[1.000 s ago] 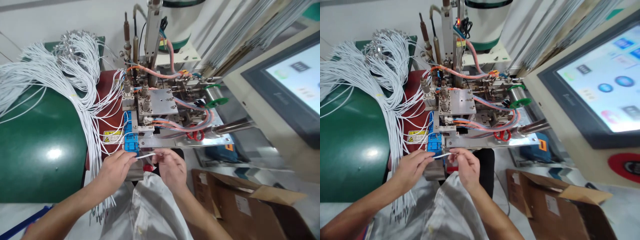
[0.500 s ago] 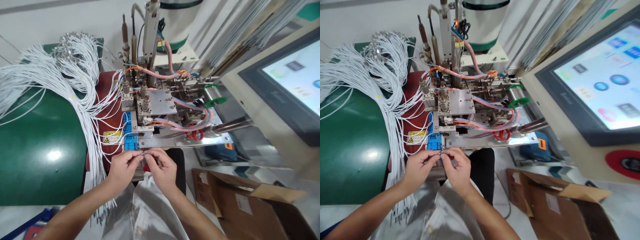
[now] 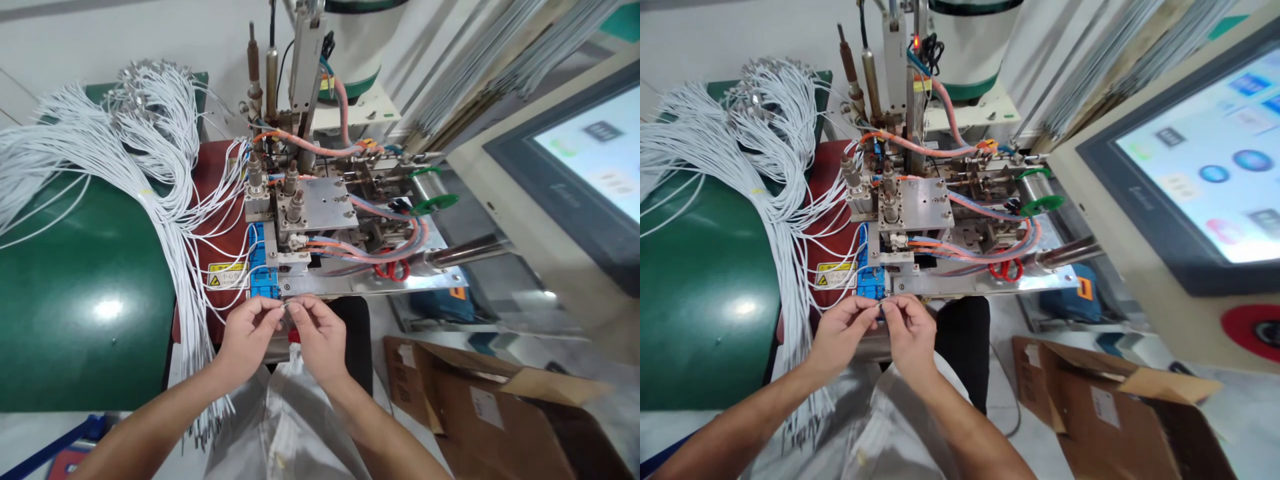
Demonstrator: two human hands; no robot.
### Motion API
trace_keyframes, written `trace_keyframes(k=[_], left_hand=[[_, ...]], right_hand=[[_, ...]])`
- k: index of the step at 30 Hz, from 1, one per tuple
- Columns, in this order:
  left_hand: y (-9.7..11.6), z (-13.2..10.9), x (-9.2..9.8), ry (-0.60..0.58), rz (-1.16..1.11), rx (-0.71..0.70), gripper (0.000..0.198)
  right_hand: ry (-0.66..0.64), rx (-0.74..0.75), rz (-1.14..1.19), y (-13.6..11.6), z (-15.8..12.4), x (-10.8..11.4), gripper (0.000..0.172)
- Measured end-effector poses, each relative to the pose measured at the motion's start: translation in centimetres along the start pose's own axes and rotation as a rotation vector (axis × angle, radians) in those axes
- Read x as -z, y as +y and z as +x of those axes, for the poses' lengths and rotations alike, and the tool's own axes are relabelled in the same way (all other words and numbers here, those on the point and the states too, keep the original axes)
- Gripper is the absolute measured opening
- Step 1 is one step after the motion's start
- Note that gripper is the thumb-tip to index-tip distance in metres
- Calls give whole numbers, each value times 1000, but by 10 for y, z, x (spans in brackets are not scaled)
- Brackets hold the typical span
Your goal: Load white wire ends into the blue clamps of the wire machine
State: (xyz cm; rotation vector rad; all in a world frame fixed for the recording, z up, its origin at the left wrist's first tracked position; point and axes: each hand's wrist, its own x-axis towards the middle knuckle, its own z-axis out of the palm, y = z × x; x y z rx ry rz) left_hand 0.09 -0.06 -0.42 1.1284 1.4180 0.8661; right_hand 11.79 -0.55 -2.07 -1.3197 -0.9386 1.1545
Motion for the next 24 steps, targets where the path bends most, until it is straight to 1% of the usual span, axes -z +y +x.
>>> trace_keyframes(k=[3,5,7,9,11,15,18,20,22,23,24], left_hand=[[-2,-1,-2,11,-44,12,14],[-4,-1,-3,25,-62,14,14],[-5,-1,-3,43,-56,-2,14],[-6,-1,-3,52,-25,-28,14],[-6,-1,-2,42,8,-50,13],[-8,-1,1,-6,54,-93,12],[-6,0,9,-41,193,-198,11],[-1,1,16,-98,333,-277,12],[4,2,22,-194,448,-341,15],[7,3,24,-234,483,-359,17],[9,4,24,-249,500,-361,17]], right_hand=[[8,-45,60,1,-1,-3,13],[12,-31,58,3,-1,-5,13],[29,53,-10,4,-1,-5,11],[40,182,-122,5,0,-3,9],[20,291,-215,4,3,0,8],[-99,404,-309,0,11,9,5],[-212,466,-379,-7,17,16,6],[-313,478,-429,-13,23,21,7],[-454,477,-474,-19,27,24,10],[-513,469,-483,-20,28,24,11],[-539,451,-475,-20,28,23,12]])
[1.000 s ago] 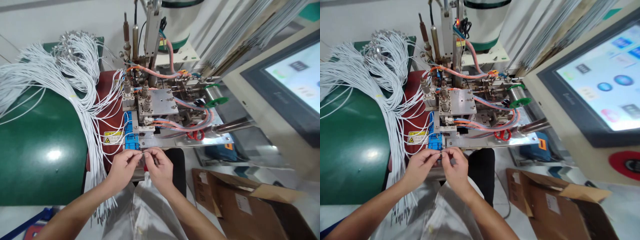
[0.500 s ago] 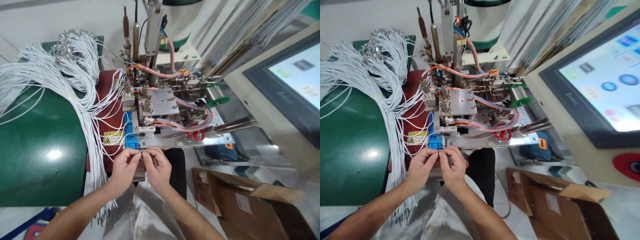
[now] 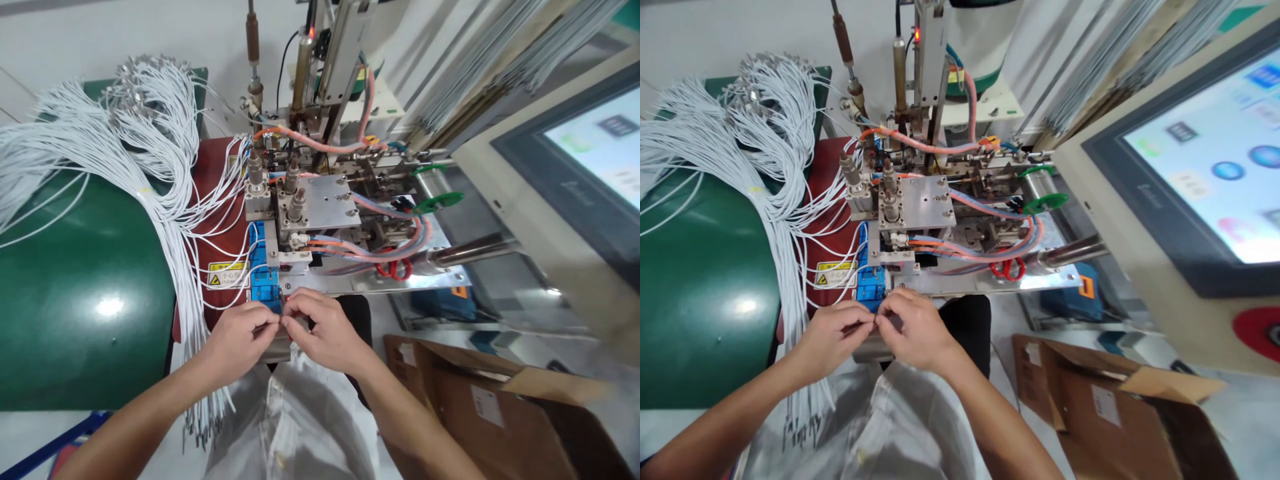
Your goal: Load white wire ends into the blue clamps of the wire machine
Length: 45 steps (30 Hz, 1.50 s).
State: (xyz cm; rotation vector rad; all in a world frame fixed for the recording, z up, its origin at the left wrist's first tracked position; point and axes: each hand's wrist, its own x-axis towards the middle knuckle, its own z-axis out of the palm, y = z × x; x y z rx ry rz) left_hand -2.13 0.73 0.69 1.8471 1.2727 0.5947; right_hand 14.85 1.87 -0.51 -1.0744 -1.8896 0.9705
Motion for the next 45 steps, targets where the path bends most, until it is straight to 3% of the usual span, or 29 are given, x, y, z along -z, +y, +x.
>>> trace_keyframes(k=[2,6,9,15,18,22,27,30,36,45], left_hand=[[2,2,-1,65,-23,50,15],[1,2,-13,253,-192,206,11],[-3,0,-19,257,-280,250,13],[-7,-2,-20,232,-360,315,13],[-4,0,-19,211,-384,334,14],[-2,1,-20,199,-438,343,32],[-5,1,-19,184,-419,371,26],[-7,2,-9,124,-250,319,30],[-15,4,9,52,317,-14,18],[-21,11,4,16,581,-14,19]], right_hand=[[72,-71,75,0,0,-5,13],[348,-268,297,2,-6,-27,15],[356,-318,361,5,-9,-35,15],[319,-375,409,9,-9,-28,8],[305,-345,357,8,-7,-25,8],[315,-233,180,7,-7,-25,11],[313,0,-171,15,-11,-25,7],[295,-6,-202,20,-11,-24,8],[263,-201,-114,30,-5,-29,14],[167,-324,-143,39,-1,-32,12]])
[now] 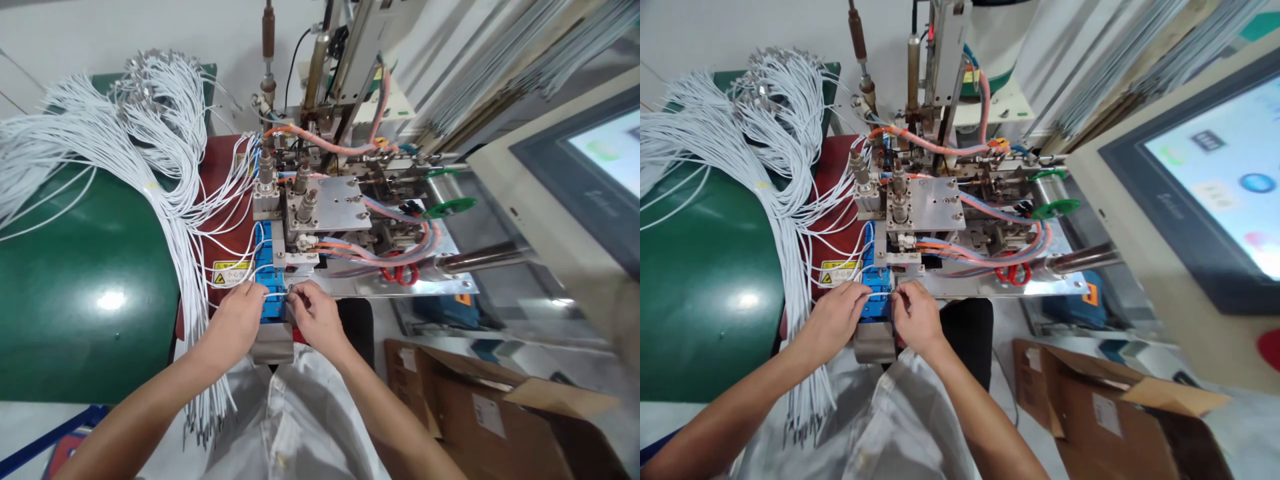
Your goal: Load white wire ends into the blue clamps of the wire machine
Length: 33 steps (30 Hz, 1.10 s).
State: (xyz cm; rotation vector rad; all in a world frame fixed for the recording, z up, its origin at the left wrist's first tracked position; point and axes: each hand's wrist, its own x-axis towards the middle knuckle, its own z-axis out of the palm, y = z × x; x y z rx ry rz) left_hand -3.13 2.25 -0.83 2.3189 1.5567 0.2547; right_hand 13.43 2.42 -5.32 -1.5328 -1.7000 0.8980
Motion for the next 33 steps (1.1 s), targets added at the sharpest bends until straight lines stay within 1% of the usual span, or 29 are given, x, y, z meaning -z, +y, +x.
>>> trace_keyframes(k=[3,7,9,11,13,16,19,21,23,24,26,28,30,33], left_hand=[[-2,2,1,-7,12,-14,19],[-5,3,0,-3,-22,-45,19],[-6,2,-2,9,-30,-57,19],[-7,1,-3,22,-30,-69,20],[-6,0,-4,33,-19,-84,21],[-4,-2,-4,39,67,-118,22],[-1,-5,-4,64,158,-128,21],[-2,-6,-5,71,148,-92,22],[-3,-8,-7,45,116,-54,25],[-5,-9,-7,26,99,-47,26],[-7,-10,-8,11,67,-58,29],[-9,-10,-7,41,53,-101,31],[-12,-8,-5,94,61,-131,31],[-15,-2,-3,172,72,-56,27]], right_hand=[[-34,-10,-3,1,2,3,11],[-93,92,-15,3,6,8,19],[-107,146,-77,4,9,9,24],[-82,187,-163,4,11,6,28],[-25,200,-188,5,11,-1,29],[62,139,-92,9,8,-14,30],[91,41,14,11,5,-22,32],[74,-4,49,12,4,-22,33],[59,-39,77,13,4,-19,34],[77,-58,93,13,4,-16,35],[166,-100,129,13,3,-11,36],[246,-122,165,14,2,-8,35],[244,-112,190,14,2,-6,32],[232,-97,208,13,0,-5,30]])
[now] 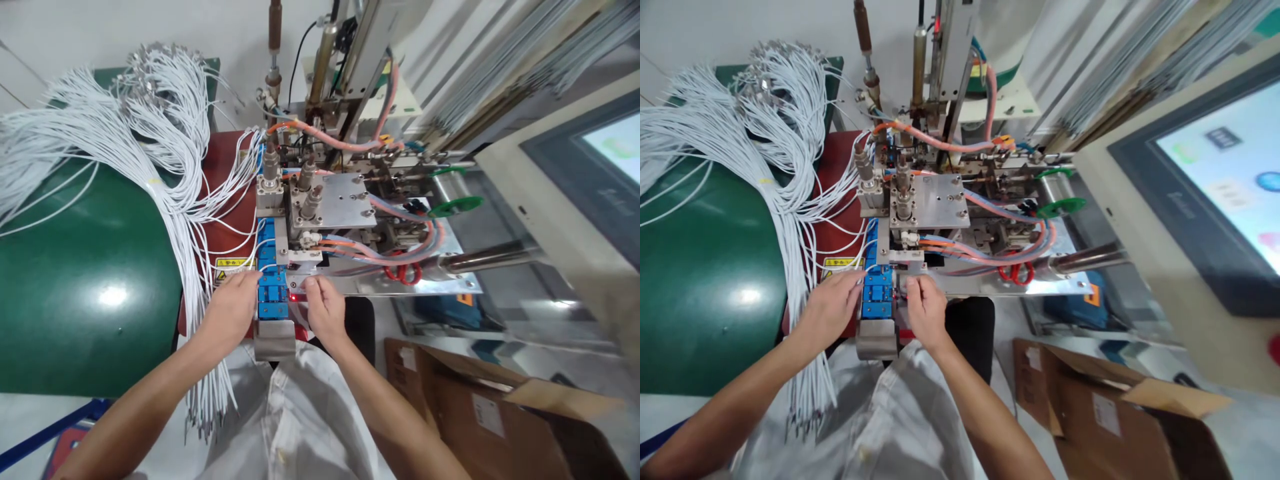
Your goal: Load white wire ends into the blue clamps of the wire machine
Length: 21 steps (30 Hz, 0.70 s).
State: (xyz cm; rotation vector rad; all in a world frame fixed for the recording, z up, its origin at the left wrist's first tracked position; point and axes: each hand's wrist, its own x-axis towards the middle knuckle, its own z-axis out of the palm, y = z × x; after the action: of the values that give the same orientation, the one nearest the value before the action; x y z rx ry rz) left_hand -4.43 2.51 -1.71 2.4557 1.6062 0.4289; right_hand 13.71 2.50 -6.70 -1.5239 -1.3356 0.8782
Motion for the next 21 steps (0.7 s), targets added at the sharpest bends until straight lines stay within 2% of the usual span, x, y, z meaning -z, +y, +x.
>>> trace_keyframes(k=[2,6,10,16,21], left_hand=[[-2,3,-1,28,-1,51,25],[-5,5,-2,21,7,58,19],[-4,8,-2,-15,96,66,14],[0,21,4,-103,285,166,13],[-1,18,7,-111,386,128,15]], right_hand=[[17,-2,39,0,-2,1,33],[-3,-10,103,0,-8,5,35],[-42,-36,109,-1,-12,9,36],[-62,-39,134,-7,-12,10,35],[-30,-37,160,-10,-13,14,36]])
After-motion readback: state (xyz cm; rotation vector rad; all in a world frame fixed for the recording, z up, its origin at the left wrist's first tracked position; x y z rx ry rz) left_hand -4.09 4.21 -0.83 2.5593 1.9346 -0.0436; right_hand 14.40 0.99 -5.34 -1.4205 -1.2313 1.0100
